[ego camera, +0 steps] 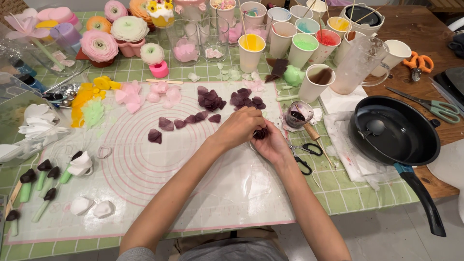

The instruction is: Dipping individual wax petals into a dark liquid wax and assembling them around a wick to create a flower candle.

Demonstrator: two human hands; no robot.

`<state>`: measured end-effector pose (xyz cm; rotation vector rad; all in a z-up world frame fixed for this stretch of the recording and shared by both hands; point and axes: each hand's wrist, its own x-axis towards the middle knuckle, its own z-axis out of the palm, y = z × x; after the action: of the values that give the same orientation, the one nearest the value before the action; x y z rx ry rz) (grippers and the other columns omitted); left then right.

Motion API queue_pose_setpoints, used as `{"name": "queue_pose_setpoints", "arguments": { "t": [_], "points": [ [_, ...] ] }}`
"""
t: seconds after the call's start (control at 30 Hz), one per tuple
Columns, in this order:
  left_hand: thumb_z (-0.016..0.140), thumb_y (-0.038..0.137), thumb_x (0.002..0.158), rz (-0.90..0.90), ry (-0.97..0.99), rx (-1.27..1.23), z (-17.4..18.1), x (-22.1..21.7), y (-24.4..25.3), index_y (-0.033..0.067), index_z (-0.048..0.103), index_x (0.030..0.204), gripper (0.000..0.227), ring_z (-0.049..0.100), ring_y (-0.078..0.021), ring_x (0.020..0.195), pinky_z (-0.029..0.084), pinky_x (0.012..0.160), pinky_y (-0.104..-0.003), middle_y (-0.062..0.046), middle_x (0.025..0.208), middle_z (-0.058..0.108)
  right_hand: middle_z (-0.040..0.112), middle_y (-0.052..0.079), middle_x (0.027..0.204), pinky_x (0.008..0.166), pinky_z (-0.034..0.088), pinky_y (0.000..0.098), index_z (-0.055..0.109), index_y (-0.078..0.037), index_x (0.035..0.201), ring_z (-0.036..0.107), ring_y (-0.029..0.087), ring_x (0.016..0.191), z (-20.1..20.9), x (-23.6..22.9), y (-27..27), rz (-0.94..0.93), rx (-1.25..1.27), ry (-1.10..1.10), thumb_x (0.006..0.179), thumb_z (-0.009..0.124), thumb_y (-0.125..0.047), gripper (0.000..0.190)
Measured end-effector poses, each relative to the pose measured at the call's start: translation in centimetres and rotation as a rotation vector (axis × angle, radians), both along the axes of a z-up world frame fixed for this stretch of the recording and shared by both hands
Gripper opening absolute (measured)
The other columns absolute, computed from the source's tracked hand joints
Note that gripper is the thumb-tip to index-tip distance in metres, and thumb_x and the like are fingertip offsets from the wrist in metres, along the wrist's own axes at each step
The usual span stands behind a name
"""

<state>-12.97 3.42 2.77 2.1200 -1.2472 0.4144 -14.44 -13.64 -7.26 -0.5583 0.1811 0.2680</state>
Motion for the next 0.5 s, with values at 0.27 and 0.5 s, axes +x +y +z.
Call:
{"name": "queue_pose_setpoints", "arguments": {
  "t": [0.27, 0.5],
  "points": [
    [0.068, 0.002, 0.084, 0.058, 0.136, -0.108, -0.4, -0.4, 0.5, 0.0062, 0.071, 0.110, 0.026, 0.066, -0.0318, 0.096, 0.051, 0.087, -0.042, -0.012, 0.103, 0.074, 0.069, 0.007, 0.110, 0.087, 0.057, 0.0347, 0.064, -0.007, 0.115, 0.067, 0.017, 0.101, -0.6, 0.3, -0.3, 0.007, -0.012, -0.004, 0.106, 0.052, -0.026, 0.024],
    [0.065, 0.000, 0.086, 0.107, 0.203, -0.175, -0.2, -1.3, 1.1, 0.0099, 0.066, 0.120, 0.036, 0.066, -0.0322, 0.098, 0.051, 0.089, -0.041, -0.009, 0.102, 0.076, 0.068, 0.009, 0.112, 0.087, 0.059, 0.0349, 0.063, -0.004, 0.115, 0.068, 0.017, 0.101, -0.6, 0.3, -0.2, 0.025, 0.011, 0.000, 0.106, 0.053, -0.022, 0.023]
  ]
}}
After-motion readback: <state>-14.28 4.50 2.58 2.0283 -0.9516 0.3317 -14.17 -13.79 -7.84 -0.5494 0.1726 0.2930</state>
